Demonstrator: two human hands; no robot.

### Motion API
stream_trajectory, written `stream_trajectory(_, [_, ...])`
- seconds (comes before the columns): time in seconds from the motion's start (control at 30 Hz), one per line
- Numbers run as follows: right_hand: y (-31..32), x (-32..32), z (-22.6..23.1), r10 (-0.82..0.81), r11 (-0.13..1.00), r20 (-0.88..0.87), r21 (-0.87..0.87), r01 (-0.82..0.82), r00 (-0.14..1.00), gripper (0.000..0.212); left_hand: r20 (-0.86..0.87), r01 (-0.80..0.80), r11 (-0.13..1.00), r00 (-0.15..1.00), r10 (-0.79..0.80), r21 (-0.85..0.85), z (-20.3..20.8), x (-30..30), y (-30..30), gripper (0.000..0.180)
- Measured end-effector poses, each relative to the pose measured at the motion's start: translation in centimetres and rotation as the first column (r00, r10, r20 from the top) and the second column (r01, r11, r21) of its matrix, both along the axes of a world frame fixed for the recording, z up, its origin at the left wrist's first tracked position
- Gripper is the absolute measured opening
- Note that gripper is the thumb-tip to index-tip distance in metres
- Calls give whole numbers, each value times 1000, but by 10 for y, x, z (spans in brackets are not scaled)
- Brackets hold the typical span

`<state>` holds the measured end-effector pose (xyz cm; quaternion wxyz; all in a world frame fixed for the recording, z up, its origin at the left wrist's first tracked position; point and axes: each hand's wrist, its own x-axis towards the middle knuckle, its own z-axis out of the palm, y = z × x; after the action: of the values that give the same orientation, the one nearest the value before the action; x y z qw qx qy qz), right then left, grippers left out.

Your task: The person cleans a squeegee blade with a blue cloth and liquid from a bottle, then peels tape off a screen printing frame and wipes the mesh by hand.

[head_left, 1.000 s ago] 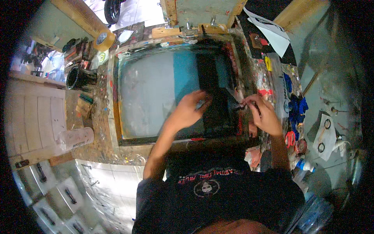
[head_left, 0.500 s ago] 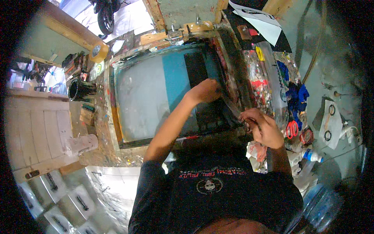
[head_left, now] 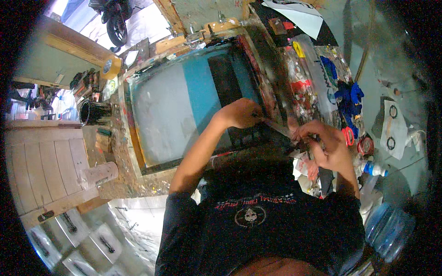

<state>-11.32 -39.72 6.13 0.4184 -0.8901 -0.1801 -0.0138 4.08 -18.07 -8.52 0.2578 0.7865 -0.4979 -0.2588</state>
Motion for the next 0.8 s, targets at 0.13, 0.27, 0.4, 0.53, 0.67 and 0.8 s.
stream_trajectory(0.13, [-3, 0, 17, -38, 999, 17, -36, 39, 999, 26, -86, 46, 983, 994, -62, -178, 11, -15, 6, 21])
stream_trajectory(0.27, [-8, 12, 11, -184, 968, 141, -145, 204, 973, 22, 146, -159, 986, 978, 150, 51, 15, -27, -4, 19])
stream_trajectory(0.4, [-16, 22, 9, -270, 962, 73, -21, 272, 960, 20, 0, -285, 943, 957, 290, -174, 0, -19, 13, 16])
stream_trajectory(0.53, [-12, 44, -19, -143, 986, 74, -71, 149, 987, 13, 171, -234, 970, 955, 242, -62, -9, -16, 22, 15])
stream_trajectory(0.67, [3, 74, -76, 132, 933, 73, -346, -99, 989, 15, 73, -279, 957, 956, 285, -82, -24, -29, 28, 16])
stream_trajectory(0.8, [35, 96, -112, 348, 735, -44, -608, -302, 937, 15, -15, -405, 912, 914, 405, -69, -11, -39, 30, 16])
